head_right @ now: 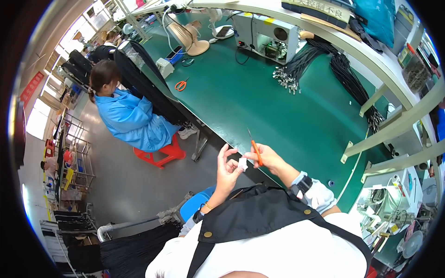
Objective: The person cuts a piece of white tape using shears, peels the backing off, and wraps the tape around a small blue component by hand before setting it down.
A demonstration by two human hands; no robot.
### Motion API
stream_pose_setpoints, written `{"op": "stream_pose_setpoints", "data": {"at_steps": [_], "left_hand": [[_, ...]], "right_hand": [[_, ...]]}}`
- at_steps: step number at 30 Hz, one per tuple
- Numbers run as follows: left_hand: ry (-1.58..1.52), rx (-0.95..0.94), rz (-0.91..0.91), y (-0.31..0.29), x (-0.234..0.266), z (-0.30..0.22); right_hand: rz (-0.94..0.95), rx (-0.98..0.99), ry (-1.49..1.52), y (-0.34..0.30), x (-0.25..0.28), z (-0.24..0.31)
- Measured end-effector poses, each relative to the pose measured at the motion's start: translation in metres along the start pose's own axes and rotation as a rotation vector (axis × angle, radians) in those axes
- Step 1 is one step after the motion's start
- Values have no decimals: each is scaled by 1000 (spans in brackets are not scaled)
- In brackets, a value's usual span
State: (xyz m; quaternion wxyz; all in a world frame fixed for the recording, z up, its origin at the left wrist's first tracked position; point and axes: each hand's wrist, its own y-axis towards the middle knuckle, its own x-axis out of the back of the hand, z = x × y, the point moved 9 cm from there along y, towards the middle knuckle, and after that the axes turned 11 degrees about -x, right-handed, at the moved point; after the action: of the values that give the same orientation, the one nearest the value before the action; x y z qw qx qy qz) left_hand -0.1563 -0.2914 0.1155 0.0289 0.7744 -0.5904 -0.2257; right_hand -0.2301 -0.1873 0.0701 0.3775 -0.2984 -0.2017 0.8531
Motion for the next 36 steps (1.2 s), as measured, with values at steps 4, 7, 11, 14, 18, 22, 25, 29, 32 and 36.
{"op": "stream_pose_setpoints", "data": {"at_steps": [4,7,11,14,18,22,25,29,32,36], "left_hand": [[-33,-3,-49,-1,3,6],[40,76,41,-6,1,16],[147,149,9,-18,4,24],[145,168,-24,-24,5,27],[164,166,-18,-27,9,22],[145,108,-37,-26,8,21],[137,93,-36,-27,6,19],[152,141,19,-27,0,18],[168,200,73,-29,-6,23],[788,-247,117,-27,0,8]], "right_hand": [[-60,-7,-55,-7,-6,-5],[-84,16,-36,-9,-9,-12],[-125,-48,14,-4,-1,-40],[-75,-105,149,-3,-2,-53],[-84,-129,119,2,-4,-58],[-67,-133,115,-2,-10,-65],[35,-331,223,-7,-13,-80],[108,-481,335,-13,-21,-92],[37,-440,297,-13,-10,-91],[-439,-148,-401,-10,66,-70]]}}
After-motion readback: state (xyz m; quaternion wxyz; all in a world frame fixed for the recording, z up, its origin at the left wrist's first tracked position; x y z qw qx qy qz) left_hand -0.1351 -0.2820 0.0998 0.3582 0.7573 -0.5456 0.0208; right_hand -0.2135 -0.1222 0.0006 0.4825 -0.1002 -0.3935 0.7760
